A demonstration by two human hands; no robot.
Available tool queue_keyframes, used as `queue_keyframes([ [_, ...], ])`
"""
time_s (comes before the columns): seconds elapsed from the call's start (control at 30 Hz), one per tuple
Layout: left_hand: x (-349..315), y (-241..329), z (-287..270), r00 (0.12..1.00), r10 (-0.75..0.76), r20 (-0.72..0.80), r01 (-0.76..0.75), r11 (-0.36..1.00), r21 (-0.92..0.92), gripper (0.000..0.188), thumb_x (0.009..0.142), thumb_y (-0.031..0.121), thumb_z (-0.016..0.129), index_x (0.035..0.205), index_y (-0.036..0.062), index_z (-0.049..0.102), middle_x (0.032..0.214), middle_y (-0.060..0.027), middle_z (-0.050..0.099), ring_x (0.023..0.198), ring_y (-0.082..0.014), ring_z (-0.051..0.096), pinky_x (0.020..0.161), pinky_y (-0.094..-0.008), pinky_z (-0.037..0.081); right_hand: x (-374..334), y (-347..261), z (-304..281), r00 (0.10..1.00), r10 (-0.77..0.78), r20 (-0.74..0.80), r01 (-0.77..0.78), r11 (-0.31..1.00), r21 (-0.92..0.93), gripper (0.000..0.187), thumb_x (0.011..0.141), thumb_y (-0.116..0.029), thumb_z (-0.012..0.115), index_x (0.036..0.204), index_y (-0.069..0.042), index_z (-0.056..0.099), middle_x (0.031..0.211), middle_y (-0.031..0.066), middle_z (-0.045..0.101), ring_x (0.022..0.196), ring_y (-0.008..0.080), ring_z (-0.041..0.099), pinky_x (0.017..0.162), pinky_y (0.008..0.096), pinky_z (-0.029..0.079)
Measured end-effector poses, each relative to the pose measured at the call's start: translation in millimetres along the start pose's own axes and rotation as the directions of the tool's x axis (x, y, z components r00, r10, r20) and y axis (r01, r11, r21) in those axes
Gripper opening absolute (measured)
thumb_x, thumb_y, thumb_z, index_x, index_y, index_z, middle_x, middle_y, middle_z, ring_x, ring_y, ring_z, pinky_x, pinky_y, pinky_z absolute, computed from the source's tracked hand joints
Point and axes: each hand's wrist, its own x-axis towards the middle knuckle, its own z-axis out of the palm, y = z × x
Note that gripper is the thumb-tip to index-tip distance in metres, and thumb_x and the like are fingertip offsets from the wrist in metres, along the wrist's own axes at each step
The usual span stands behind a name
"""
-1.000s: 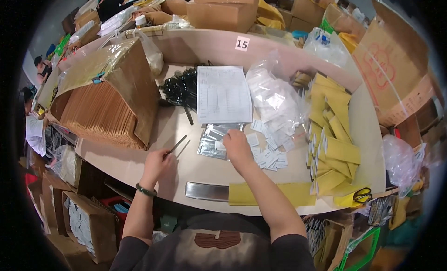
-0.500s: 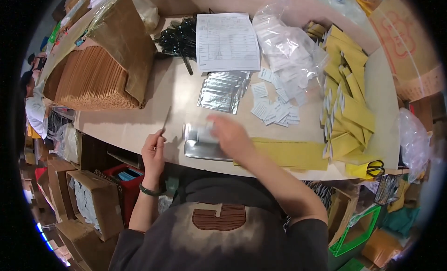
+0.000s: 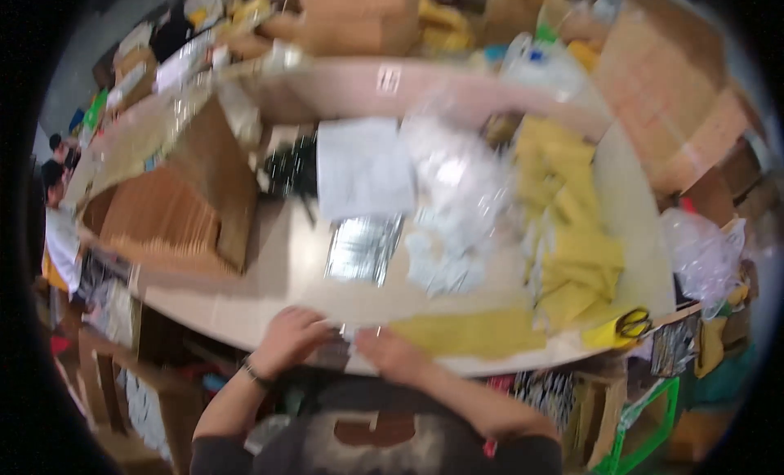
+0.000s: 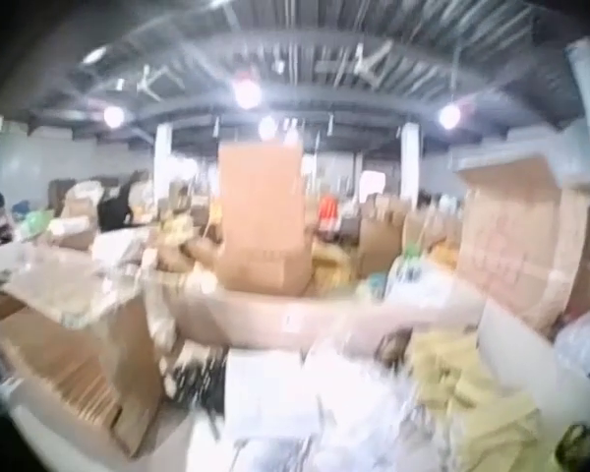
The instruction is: Packaging small items into silver pouches and placing them into yellow padded envelopes at a factory station.
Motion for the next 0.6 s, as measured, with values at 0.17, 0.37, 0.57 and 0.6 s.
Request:
queue_keyframes([
  [0.17,-1.9,-95.2,-131.6,0.644,-0.239,-0.727,0.632,0.701,0.330,0.005,0.078,0.002,0.067,0.083,0.0027,0.069,0.078,-0.0159,0.065,0.077,-0.0370,0.064,0.068,-0.0456,0.053,-6.5,-4.8,5.6,0.995,-0.086,0.054,0.094,0.979,-0.179,0.037,0.092,-0.014,0.060,0.128,-0.003,0.061,0.135,0.0134,0.060,0.125,0.0285,0.057,0.105,0.0418,0.043],
  [0.37,-42.6,-182.4,-153.4,0.593,-0.739,-0.319,0.803,0.519,0.292,0.011,0.081,0.007,0.066,0.088,-0.0003,0.069,0.088,-0.0216,0.068,0.086,-0.0417,0.065,0.075,-0.0488,0.052,-12.8,-12.7,-4.9,0.997,-0.076,-0.003,0.074,0.980,-0.184,0.037,0.089,-0.022,0.065,0.122,-0.004,0.062,0.136,0.0158,0.056,0.128,0.0336,0.053,0.103,0.0478,0.044],
  [0.57,-54.4,-213.1,-174.0,0.720,-0.472,-0.508,0.693,0.514,0.505,0.011,0.087,0.012,0.065,0.091,0.0011,0.063,0.086,-0.0233,0.065,0.080,-0.0420,0.063,0.071,-0.0449,0.052,-25.7,17.0,-26.6,0.998,0.058,0.019,-0.059,0.995,0.077,0.035,0.084,-0.013,0.073,0.118,-0.017,0.069,0.138,0.0263,0.052,0.126,0.0462,0.053,0.104,0.0526,0.045],
  [0.6,-43.5,-197.6,-179.5,0.676,-0.497,-0.544,0.720,0.603,0.343,0.014,0.093,0.013,0.061,0.095,-0.0007,0.063,0.085,-0.0201,0.066,0.075,-0.0341,0.062,0.067,-0.0399,0.050,-24.7,16.7,-34.2,0.997,0.075,0.018,-0.077,0.993,0.090,0.036,0.084,-0.012,0.073,0.119,-0.018,0.069,0.139,0.0265,0.050,0.128,0.0461,0.051,0.106,0.0512,0.044],
])
